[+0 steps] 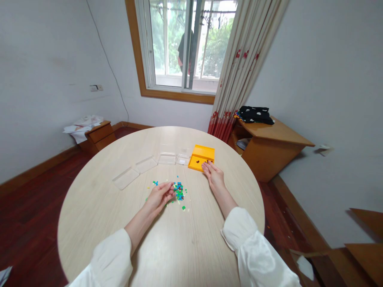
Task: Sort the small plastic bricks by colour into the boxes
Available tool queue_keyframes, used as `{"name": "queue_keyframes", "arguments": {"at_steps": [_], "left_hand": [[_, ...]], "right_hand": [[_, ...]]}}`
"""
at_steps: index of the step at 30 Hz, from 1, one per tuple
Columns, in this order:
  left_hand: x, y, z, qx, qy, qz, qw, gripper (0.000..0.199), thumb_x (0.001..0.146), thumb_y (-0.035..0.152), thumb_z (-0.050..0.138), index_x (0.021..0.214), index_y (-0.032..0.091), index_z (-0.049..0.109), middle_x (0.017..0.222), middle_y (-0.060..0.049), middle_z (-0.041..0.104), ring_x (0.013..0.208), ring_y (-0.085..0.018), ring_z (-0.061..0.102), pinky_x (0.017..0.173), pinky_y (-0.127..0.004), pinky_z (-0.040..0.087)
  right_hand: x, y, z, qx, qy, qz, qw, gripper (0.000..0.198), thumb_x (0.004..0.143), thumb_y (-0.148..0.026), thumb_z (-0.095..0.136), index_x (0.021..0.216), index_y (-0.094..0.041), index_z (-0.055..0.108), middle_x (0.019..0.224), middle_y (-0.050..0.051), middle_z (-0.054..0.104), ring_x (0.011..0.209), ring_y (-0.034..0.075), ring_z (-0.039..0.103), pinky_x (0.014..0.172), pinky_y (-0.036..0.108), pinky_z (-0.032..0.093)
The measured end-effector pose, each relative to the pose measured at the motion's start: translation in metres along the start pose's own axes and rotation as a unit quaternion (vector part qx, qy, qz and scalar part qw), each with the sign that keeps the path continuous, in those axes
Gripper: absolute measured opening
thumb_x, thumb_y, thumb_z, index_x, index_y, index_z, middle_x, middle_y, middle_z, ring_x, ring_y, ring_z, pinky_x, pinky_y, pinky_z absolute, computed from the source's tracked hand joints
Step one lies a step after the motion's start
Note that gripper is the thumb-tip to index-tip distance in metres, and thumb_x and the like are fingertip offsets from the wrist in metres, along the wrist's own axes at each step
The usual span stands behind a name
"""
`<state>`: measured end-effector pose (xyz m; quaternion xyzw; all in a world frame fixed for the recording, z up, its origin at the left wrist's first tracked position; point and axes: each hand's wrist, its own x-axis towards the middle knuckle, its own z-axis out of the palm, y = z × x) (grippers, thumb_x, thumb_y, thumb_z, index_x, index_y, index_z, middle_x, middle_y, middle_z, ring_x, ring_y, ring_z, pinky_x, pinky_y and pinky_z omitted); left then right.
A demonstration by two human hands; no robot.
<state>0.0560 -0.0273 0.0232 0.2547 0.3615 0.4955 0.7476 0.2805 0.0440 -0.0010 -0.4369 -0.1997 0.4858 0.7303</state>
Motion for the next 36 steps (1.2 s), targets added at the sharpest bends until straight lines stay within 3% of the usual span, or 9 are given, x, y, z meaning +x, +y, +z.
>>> {"name": "queue_keyframes", "arguments": {"at_steps": [6, 9, 12, 15, 19, 26, 29, 32, 36], "left_hand": [[0.0, -0.001, -0.002, 0.012, 0.032, -0.011, 0.999, 0.016, 0.064, 0.008, 0.073, 0.078, 0.009, 0.064, 0.076, -0.007, 0.069, 0.068, -0.012, 0.064, 0.073, -0.025, 0.053], [0.002, -0.003, -0.004, 0.017, 0.031, -0.008, 0.999, 0.014, 0.065, 0.008, 0.072, 0.076, 0.01, 0.064, 0.076, -0.007, 0.07, 0.068, -0.012, 0.064, 0.073, -0.025, 0.053], [0.003, -0.004, -0.005, 0.014, 0.026, -0.006, 1.0, 0.013, 0.064, 0.01, 0.072, 0.074, 0.011, 0.065, 0.073, -0.005, 0.069, 0.064, -0.01, 0.062, 0.071, -0.023, 0.052], [0.004, -0.004, -0.004, 0.011, 0.01, 0.0, 1.0, 0.015, 0.06, 0.011, 0.076, 0.072, 0.011, 0.066, 0.068, -0.003, 0.067, 0.06, -0.008, 0.06, 0.067, -0.02, 0.051], [0.005, -0.005, -0.002, 0.024, -0.007, 0.008, 1.0, 0.022, 0.054, 0.015, 0.08, 0.072, 0.009, 0.068, 0.068, -0.004, 0.067, 0.059, -0.008, 0.058, 0.063, -0.019, 0.049], [0.003, -0.008, 0.0, 0.07, -0.014, 0.022, 0.997, 0.03, 0.048, 0.027, 0.083, 0.066, 0.009, 0.067, 0.055, 0.0, 0.059, 0.052, -0.006, 0.051, 0.055, -0.018, 0.043], [0.001, -0.007, 0.003, 0.083, -0.014, 0.03, 0.996, 0.032, 0.049, 0.032, 0.082, 0.062, 0.009, 0.063, 0.051, 0.001, 0.054, 0.049, -0.006, 0.048, 0.051, -0.019, 0.04], [0.0, -0.003, 0.005, 0.078, 0.01, 0.062, 0.995, 0.034, 0.052, 0.036, 0.079, 0.055, 0.011, 0.056, 0.048, 0.004, 0.048, 0.044, -0.004, 0.04, 0.045, -0.018, 0.034], [0.0, 0.005, 0.001, 0.102, 0.096, 0.136, 0.981, 0.039, 0.059, 0.041, 0.072, 0.05, 0.015, 0.045, 0.046, 0.007, 0.039, 0.041, -0.003, 0.032, 0.04, -0.017, 0.025]], "right_hand": [[0.0, -0.001, -0.001, -0.029, -0.028, -0.029, 0.999, 0.032, 0.067, -0.023, 0.071, 0.096, -0.014, 0.062, 0.085, 0.009, 0.069, 0.085, 0.016, 0.066, 0.081, 0.03, 0.055], [-0.013, -0.003, 0.006, -0.109, -0.109, -0.056, 0.986, 0.031, 0.065, -0.03, 0.072, 0.091, -0.014, 0.067, 0.076, 0.006, 0.069, 0.071, 0.013, 0.065, 0.072, 0.029, 0.055], [-0.037, -0.001, 0.017, -0.205, -0.258, -0.056, 0.942, 0.03, 0.063, -0.034, 0.073, 0.086, -0.014, 0.07, 0.073, 0.005, 0.069, 0.065, 0.012, 0.062, 0.067, 0.028, 0.053], [-0.061, 0.006, 0.028, -0.25, -0.375, -0.034, 0.892, 0.031, 0.059, -0.031, 0.075, 0.085, -0.015, 0.071, 0.079, 0.005, 0.07, 0.071, 0.014, 0.063, 0.072, 0.03, 0.051], [-0.078, 0.011, 0.033, -0.257, -0.436, -0.04, 0.862, 0.031, 0.063, -0.034, 0.074, 0.087, -0.015, 0.071, 0.087, 0.006, 0.069, 0.078, 0.015, 0.063, 0.076, 0.031, 0.05], [-0.079, 0.009, 0.032, -0.279, -0.447, -0.094, 0.845, 0.022, 0.069, -0.032, 0.069, 0.083, -0.016, 0.072, 0.081, 0.005, 0.068, 0.075, 0.014, 0.062, 0.072, 0.028, 0.049], [-0.077, 0.009, 0.032, -0.285, -0.429, -0.077, 0.854, 0.022, 0.068, -0.033, 0.069, 0.081, -0.015, 0.071, 0.078, 0.005, 0.069, 0.072, 0.014, 0.061, 0.07, 0.028, 0.049], [-0.067, 0.006, 0.03, -0.28, -0.344, -0.072, 0.893, 0.024, 0.065, -0.035, 0.069, 0.079, -0.015, 0.07, 0.073, 0.004, 0.069, 0.065, 0.013, 0.061, 0.065, 0.028, 0.049], [-0.039, 0.0, 0.022, -0.249, -0.167, -0.11, 0.948, 0.027, 0.06, -0.036, 0.07, 0.075, -0.014, 0.069, 0.065, 0.003, 0.066, 0.059, 0.012, 0.058, 0.061, 0.027, 0.049]]}}
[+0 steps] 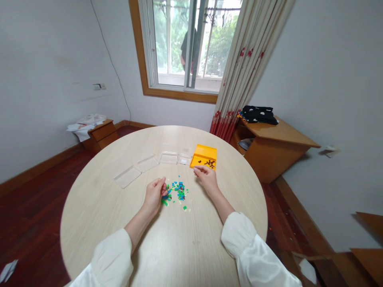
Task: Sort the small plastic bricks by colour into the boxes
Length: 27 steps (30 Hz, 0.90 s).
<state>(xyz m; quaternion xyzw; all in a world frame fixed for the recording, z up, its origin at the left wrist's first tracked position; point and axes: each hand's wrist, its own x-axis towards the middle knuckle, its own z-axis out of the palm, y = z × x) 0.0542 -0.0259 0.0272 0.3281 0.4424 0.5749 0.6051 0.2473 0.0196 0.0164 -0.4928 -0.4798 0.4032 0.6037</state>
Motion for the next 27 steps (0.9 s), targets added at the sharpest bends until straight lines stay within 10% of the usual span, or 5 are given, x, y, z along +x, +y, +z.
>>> {"name": "queue_keyframes", "arguments": {"at_steps": [6, 11, 21, 27], "left_hand": [[0.004, 0.004, -0.007, 0.161, 0.041, 0.097, 0.981, 0.04, 0.068, 0.045, 0.061, 0.047, 0.018, 0.04, 0.042, 0.007, 0.033, 0.041, -0.006, 0.031, 0.042, -0.02, 0.025], [0.005, 0.006, -0.011, 0.327, -0.005, 0.171, 0.929, 0.025, 0.068, 0.035, 0.059, 0.051, 0.017, 0.054, 0.05, 0.002, 0.049, 0.049, -0.01, 0.041, 0.05, -0.024, 0.031], [0.009, 0.015, -0.03, 0.551, -0.189, 0.18, 0.792, 0.012, 0.068, 0.025, 0.06, 0.071, 0.018, 0.07, 0.079, -0.005, 0.063, 0.075, -0.017, 0.056, 0.07, -0.027, 0.041], [0.008, 0.01, -0.029, 0.594, -0.208, 0.179, 0.756, 0.01, 0.068, 0.027, 0.064, 0.071, 0.019, 0.07, 0.077, -0.005, 0.063, 0.075, -0.018, 0.056, 0.071, -0.027, 0.04]], "right_hand": [[0.024, 0.014, -0.028, 0.05, 0.184, 0.021, 0.981, 0.034, 0.058, -0.032, 0.07, 0.085, -0.01, 0.067, 0.074, 0.006, 0.068, 0.062, 0.012, 0.06, 0.057, 0.024, 0.05], [0.029, 0.017, -0.039, 0.054, 0.202, 0.023, 0.978, 0.049, 0.061, -0.026, 0.069, 0.106, -0.009, 0.062, 0.092, 0.009, 0.068, 0.07, 0.012, 0.063, 0.066, 0.025, 0.053], [0.014, 0.012, -0.02, -0.056, 0.028, -0.011, 0.998, 0.03, 0.065, -0.027, 0.063, 0.09, -0.012, 0.068, 0.075, 0.004, 0.068, 0.064, 0.012, 0.06, 0.061, 0.026, 0.049], [-0.012, 0.004, 0.001, -0.232, -0.189, -0.138, 0.944, 0.009, 0.069, -0.017, 0.059, 0.072, -0.016, 0.068, 0.071, 0.002, 0.065, 0.065, 0.012, 0.055, 0.061, 0.024, 0.043]]}}
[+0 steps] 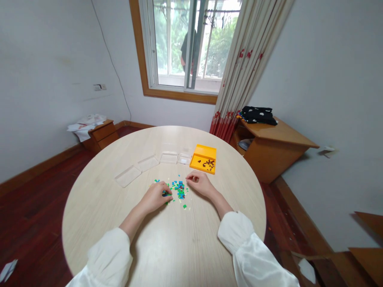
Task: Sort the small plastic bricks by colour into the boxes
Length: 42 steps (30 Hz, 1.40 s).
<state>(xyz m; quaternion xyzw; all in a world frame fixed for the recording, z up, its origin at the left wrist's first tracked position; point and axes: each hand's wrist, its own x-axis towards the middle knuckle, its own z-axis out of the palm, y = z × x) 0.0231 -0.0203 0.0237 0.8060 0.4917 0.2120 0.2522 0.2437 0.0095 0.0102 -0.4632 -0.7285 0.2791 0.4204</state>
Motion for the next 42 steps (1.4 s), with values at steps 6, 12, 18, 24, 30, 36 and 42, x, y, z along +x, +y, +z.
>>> {"name": "queue_keyframes", "arguments": {"at_steps": [6, 12, 18, 24, 30, 36, 42], "left_hand": [[0.0, 0.007, -0.001, 0.014, -0.007, -0.008, 1.0, 0.008, 0.069, 0.02, 0.061, 0.068, 0.019, 0.069, 0.076, -0.004, 0.064, 0.073, -0.018, 0.056, 0.07, -0.028, 0.038], [0.0, 0.009, -0.001, 0.022, -0.011, 0.001, 1.0, 0.012, 0.069, 0.018, 0.056, 0.067, 0.019, 0.068, 0.071, -0.004, 0.065, 0.069, -0.018, 0.056, 0.067, -0.028, 0.037], [0.0, 0.005, 0.003, 0.023, -0.006, 0.0, 1.0, 0.016, 0.068, 0.017, 0.052, 0.07, 0.019, 0.068, 0.073, -0.005, 0.067, 0.069, -0.018, 0.057, 0.066, -0.026, 0.038], [0.002, 0.001, 0.003, 0.026, 0.004, -0.005, 1.0, 0.016, 0.072, 0.018, 0.051, 0.072, 0.018, 0.068, 0.073, -0.005, 0.066, 0.068, -0.017, 0.056, 0.065, -0.025, 0.036], [0.003, -0.001, 0.004, 0.046, 0.022, -0.007, 0.999, 0.023, 0.08, 0.022, 0.046, 0.071, 0.017, 0.066, 0.073, -0.007, 0.065, 0.068, -0.017, 0.054, 0.064, -0.025, 0.035], [0.002, 0.002, 0.0, 0.044, 0.023, 0.01, 0.999, 0.015, 0.076, 0.026, 0.054, 0.071, 0.017, 0.066, 0.076, -0.006, 0.063, 0.073, -0.018, 0.056, 0.068, -0.026, 0.037], [0.001, 0.005, 0.002, 0.064, 0.001, 0.014, 0.998, 0.01, 0.073, 0.022, 0.057, 0.072, 0.018, 0.067, 0.078, -0.005, 0.062, 0.078, -0.019, 0.056, 0.072, -0.028, 0.038]], "right_hand": [[-0.002, -0.007, 0.014, -0.053, -0.074, -0.036, 0.995, 0.016, 0.074, -0.009, 0.056, 0.081, -0.015, 0.068, 0.076, 0.004, 0.064, 0.069, 0.011, 0.055, 0.066, 0.023, 0.043], [-0.002, -0.006, 0.016, -0.066, -0.082, -0.018, 0.994, 0.012, 0.073, -0.009, 0.059, 0.078, -0.015, 0.069, 0.076, 0.004, 0.064, 0.069, 0.012, 0.057, 0.066, 0.023, 0.044], [-0.003, -0.008, 0.018, -0.057, -0.094, -0.006, 0.994, 0.018, 0.07, -0.005, 0.058, 0.079, -0.016, 0.069, 0.077, 0.003, 0.065, 0.07, 0.012, 0.058, 0.067, 0.024, 0.045], [-0.003, -0.013, 0.016, -0.097, -0.111, -0.017, 0.989, 0.021, 0.071, -0.005, 0.056, 0.085, -0.015, 0.069, 0.081, 0.005, 0.066, 0.075, 0.014, 0.059, 0.072, 0.025, 0.046], [-0.002, -0.016, 0.016, -0.125, -0.135, -0.032, 0.982, 0.019, 0.069, -0.005, 0.057, 0.08, -0.015, 0.069, 0.079, 0.004, 0.065, 0.075, 0.014, 0.057, 0.072, 0.025, 0.044], [-0.003, -0.021, 0.016, -0.135, -0.143, -0.023, 0.98, 0.014, 0.07, -0.008, 0.058, 0.078, -0.014, 0.068, 0.079, 0.005, 0.063, 0.077, 0.015, 0.056, 0.074, 0.025, 0.043], [-0.004, -0.021, 0.018, -0.133, -0.143, -0.014, 0.981, 0.013, 0.068, -0.006, 0.058, 0.076, -0.014, 0.064, 0.078, 0.003, 0.061, 0.077, 0.014, 0.055, 0.073, 0.025, 0.042]]}}
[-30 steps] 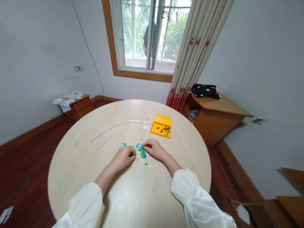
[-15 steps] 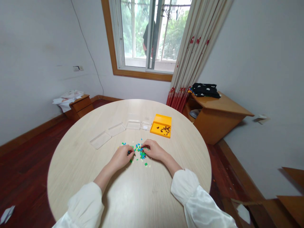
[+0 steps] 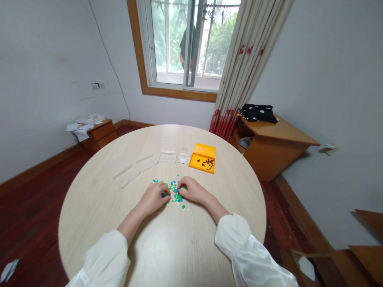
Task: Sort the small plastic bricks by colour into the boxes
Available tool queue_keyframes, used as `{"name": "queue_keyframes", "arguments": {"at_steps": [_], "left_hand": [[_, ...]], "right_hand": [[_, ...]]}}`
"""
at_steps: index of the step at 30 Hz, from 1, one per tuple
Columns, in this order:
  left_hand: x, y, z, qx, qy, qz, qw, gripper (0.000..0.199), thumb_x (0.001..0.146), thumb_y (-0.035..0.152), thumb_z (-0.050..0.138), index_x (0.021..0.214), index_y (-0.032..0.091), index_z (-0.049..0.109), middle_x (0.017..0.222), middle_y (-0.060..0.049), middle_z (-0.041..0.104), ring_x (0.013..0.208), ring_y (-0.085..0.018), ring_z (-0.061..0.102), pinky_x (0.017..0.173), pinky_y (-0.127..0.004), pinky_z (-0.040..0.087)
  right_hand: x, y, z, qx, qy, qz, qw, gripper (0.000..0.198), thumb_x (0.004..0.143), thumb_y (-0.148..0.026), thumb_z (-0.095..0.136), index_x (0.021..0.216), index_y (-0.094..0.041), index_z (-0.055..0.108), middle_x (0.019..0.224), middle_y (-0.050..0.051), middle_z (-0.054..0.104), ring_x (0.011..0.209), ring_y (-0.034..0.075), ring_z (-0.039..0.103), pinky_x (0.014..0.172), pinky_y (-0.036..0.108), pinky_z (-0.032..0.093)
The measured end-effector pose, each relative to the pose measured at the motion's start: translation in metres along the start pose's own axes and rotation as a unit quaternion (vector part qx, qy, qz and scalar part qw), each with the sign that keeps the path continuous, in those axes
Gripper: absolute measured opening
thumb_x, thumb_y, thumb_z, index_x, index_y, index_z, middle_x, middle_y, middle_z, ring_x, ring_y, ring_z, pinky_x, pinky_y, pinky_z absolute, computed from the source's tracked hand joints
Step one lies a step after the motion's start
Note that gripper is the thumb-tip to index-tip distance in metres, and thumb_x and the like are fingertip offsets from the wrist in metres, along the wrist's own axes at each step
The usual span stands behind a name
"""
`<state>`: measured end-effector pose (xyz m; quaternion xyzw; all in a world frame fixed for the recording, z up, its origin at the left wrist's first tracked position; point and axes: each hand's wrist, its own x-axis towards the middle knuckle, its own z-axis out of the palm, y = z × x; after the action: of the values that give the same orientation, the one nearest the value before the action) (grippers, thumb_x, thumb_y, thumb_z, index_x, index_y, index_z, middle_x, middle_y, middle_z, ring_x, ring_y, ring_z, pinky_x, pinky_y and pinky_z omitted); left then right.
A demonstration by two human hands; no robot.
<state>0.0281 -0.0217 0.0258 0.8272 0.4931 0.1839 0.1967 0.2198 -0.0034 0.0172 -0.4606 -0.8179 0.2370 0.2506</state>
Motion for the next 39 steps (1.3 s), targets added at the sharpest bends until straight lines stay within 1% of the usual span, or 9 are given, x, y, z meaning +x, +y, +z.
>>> {"name": "queue_keyframes", "arguments": {"at_steps": [13, 19, 23, 27, 30, 32, 34, 36, 39], "left_hand": [[-0.001, 0.005, 0.005, -0.003, 0.002, 0.003, 1.0, 0.015, 0.072, 0.012, 0.05, 0.071, 0.018, 0.063, 0.077, -0.005, 0.061, 0.077, -0.019, 0.055, 0.071, -0.028, 0.038], [0.0, 0.001, 0.009, -0.017, 0.006, 0.006, 1.0, 0.014, 0.073, 0.014, 0.049, 0.071, 0.018, 0.062, 0.078, -0.006, 0.061, 0.077, -0.02, 0.055, 0.071, -0.029, 0.039], [0.0, -0.002, 0.01, -0.016, -0.001, 0.009, 1.0, 0.013, 0.074, 0.014, 0.049, 0.072, 0.017, 0.062, 0.08, -0.006, 0.06, 0.079, -0.02, 0.055, 0.073, -0.03, 0.039], [0.0, -0.003, 0.01, -0.022, -0.002, 0.012, 1.0, 0.014, 0.077, 0.018, 0.048, 0.073, 0.017, 0.062, 0.081, -0.007, 0.06, 0.079, -0.02, 0.055, 0.074, -0.031, 0.04], [0.0, -0.003, 0.01, -0.019, -0.004, 0.011, 1.0, 0.016, 0.079, 0.019, 0.047, 0.073, 0.017, 0.062, 0.082, -0.008, 0.06, 0.08, -0.021, 0.055, 0.074, -0.031, 0.04], [0.0, -0.003, 0.011, -0.015, -0.004, 0.011, 1.0, 0.017, 0.079, 0.019, 0.046, 0.074, 0.017, 0.062, 0.083, -0.008, 0.06, 0.081, -0.021, 0.055, 0.074, -0.031, 0.04], [0.0, -0.002, 0.011, -0.013, -0.002, 0.012, 1.0, 0.017, 0.079, 0.019, 0.045, 0.074, 0.017, 0.061, 0.083, -0.008, 0.06, 0.081, -0.021, 0.055, 0.074, -0.031, 0.04], [0.0, -0.001, 0.011, -0.01, -0.001, 0.011, 1.0, 0.018, 0.08, 0.019, 0.044, 0.074, 0.017, 0.061, 0.083, -0.008, 0.059, 0.081, -0.021, 0.055, 0.074, -0.032, 0.04], [-0.001, 0.0, 0.01, -0.008, 0.001, 0.009, 1.0, 0.019, 0.08, 0.02, 0.042, 0.074, 0.017, 0.06, 0.084, -0.009, 0.059, 0.081, -0.021, 0.055, 0.075, -0.033, 0.041]], "right_hand": [[-0.001, 0.0, 0.0, 0.06, 0.01, -0.011, 0.998, 0.016, 0.065, -0.003, 0.057, 0.072, -0.015, 0.065, 0.072, 0.001, 0.064, 0.069, 0.012, 0.056, 0.068, 0.023, 0.043], [0.002, 0.007, 0.0, 0.135, 0.076, -0.012, 0.988, 0.019, 0.072, -0.009, 0.054, 0.086, -0.014, 0.067, 0.08, 0.004, 0.065, 0.073, 0.012, 0.057, 0.071, 0.026, 0.045], [0.006, 0.018, -0.006, 0.173, 0.158, 0.023, 0.972, 0.015, 0.074, -0.018, 0.055, 0.081, -0.015, 0.068, 0.079, 0.004, 0.065, 0.073, 0.013, 0.057, 0.07, 0.027, 0.045], [0.01, 0.036, -0.018, 0.263, 0.286, 0.096, 0.916, 0.015, 0.069, -0.025, 0.06, 0.076, -0.015, 0.067, 0.074, 0.004, 0.066, 0.069, 0.014, 0.059, 0.066, 0.027, 0.047], [0.012, 0.05, -0.028, 0.333, 0.39, 0.166, 0.842, 0.022, 0.065, -0.03, 0.064, 0.079, -0.013, 0.067, 0.069, 0.004, 0.066, 0.06, 0.013, 0.059, 0.054, 0.024, 0.047], [0.011, 0.057, -0.033, 0.386, 0.444, 0.197, 0.784, 0.024, 0.064, -0.028, 0.066, 0.083, -0.012, 0.066, 0.071, 0.005, 0.067, 0.061, 0.013, 0.062, 0.051, 0.022, 0.048], [0.01, 0.062, -0.037, 0.449, 0.47, 0.208, 0.731, 0.024, 0.064, -0.024, 0.066, 0.086, -0.013, 0.065, 0.077, 0.006, 0.068, 0.07, 0.014, 0.065, 0.056, 0.022, 0.052], [0.01, 0.065, -0.039, 0.499, 0.476, 0.207, 0.693, 0.023, 0.064, -0.018, 0.065, 0.087, -0.013, 0.064, 0.083, 0.006, 0.068, 0.079, 0.014, 0.066, 0.064, 0.023, 0.055], [0.009, 0.066, -0.039, 0.525, 0.468, 0.205, 0.68, 0.022, 0.064, -0.015, 0.064, 0.086, -0.014, 0.063, 0.085, 0.005, 0.067, 0.084, 0.014, 0.066, 0.069, 0.023, 0.056]]}}
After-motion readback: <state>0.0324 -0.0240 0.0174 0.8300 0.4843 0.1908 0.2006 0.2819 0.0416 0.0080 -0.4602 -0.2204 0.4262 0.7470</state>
